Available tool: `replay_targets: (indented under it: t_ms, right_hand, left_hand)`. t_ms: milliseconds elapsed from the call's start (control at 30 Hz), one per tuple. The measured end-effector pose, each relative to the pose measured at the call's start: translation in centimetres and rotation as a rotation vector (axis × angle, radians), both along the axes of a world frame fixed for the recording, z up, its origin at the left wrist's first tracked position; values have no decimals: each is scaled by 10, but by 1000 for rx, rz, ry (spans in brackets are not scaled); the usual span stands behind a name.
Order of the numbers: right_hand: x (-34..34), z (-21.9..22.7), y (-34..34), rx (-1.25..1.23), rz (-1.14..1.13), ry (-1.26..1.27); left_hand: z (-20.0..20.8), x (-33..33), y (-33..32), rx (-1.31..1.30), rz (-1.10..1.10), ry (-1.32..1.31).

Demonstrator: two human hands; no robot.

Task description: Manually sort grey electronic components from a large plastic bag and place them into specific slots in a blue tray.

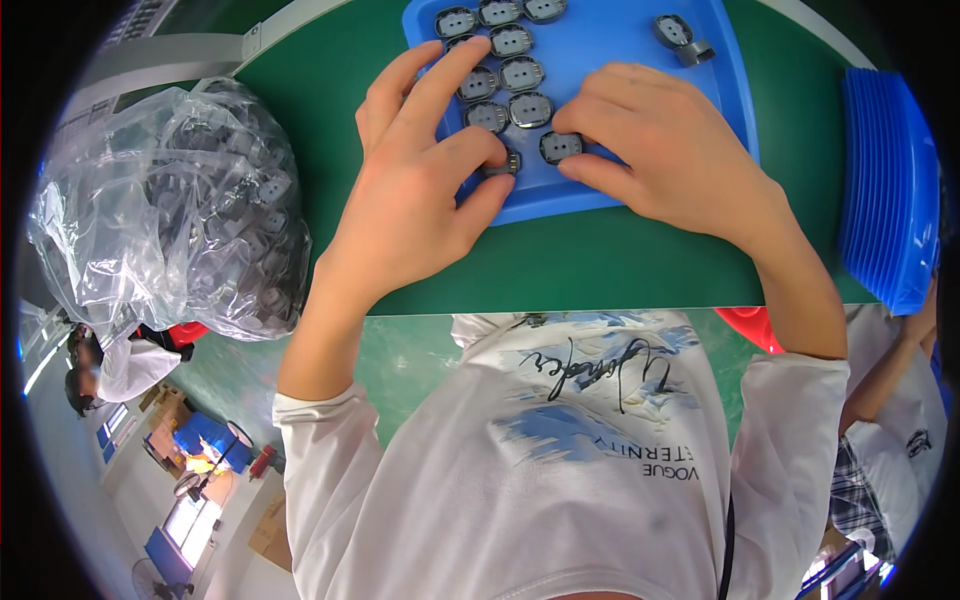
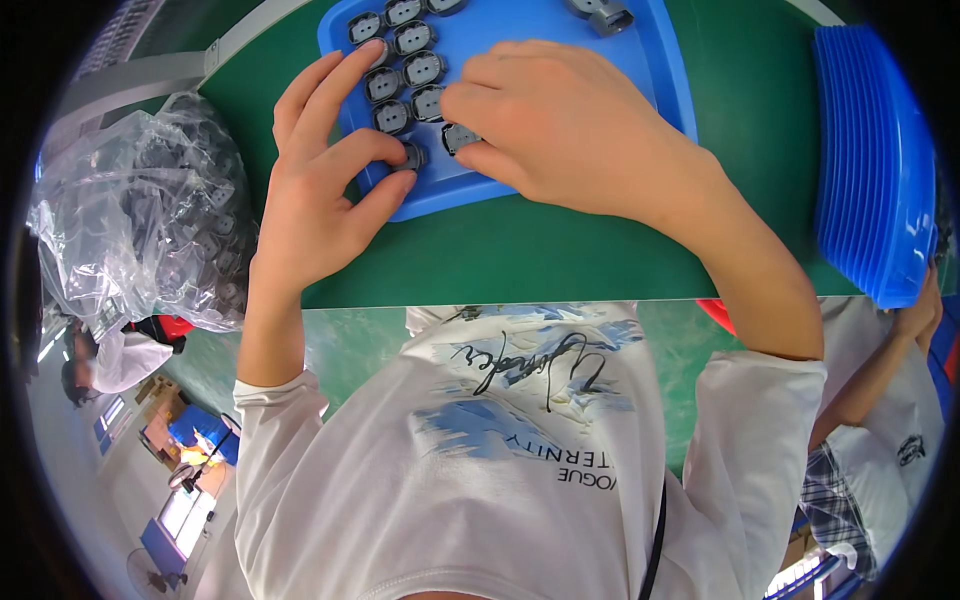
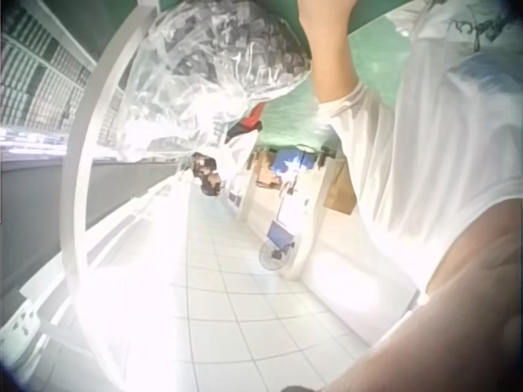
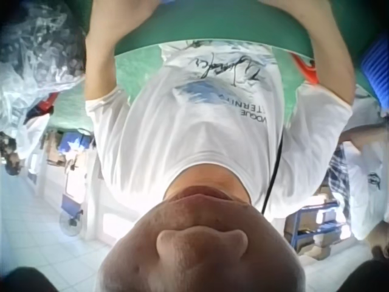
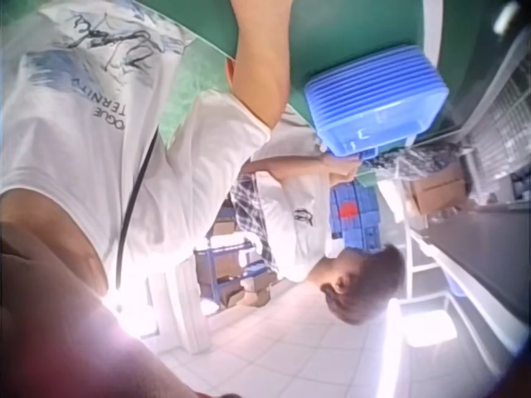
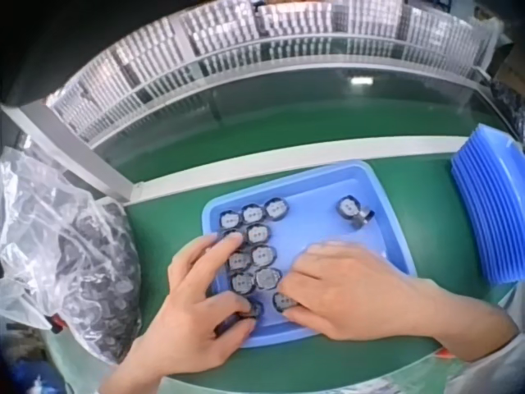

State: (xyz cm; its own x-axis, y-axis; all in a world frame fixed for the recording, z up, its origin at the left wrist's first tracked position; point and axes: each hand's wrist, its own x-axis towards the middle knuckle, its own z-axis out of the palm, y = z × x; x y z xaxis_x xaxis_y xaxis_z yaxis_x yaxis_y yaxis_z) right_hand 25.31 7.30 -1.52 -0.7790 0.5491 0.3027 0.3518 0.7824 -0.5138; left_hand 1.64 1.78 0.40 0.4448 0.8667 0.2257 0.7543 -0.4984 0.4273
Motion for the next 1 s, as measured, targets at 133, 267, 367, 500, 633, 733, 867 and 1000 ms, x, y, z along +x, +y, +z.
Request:
replay_targets:
  t_ms: [133, 267, 367, 500, 633, 733, 867, 1000]
  right_hand:
    - [-4, 0, 0, 2, 6, 42]
    - [-7, 1, 1, -6, 10, 62]
    - [-9, 6, 1, -18, 19, 22]
    - [-3, 12, 3, 8, 6, 15]
    - [29, 38, 24, 102, -249, -42]
    - [53, 41, 36, 206, -413, -182]
    - [44, 23, 31, 235, -316, -256]
    - [49, 26, 26, 80, -214, -175]
  left_hand:
    - [-5, 0, 0, 0, -16, -41]
    - [-2, 5, 0, 11, 33, -17]
    - [-2, 7, 0, 16, 58, -37]
    - [-2, 8, -3, 22, 67, -46]
    - [6, 1, 2, 70, 108, -98]
    - [15, 15, 27, 167, 105, -156]
    - [8, 56, 71, 291, 12, -109]
    - [-17, 85, 101, 309, -159, 17]
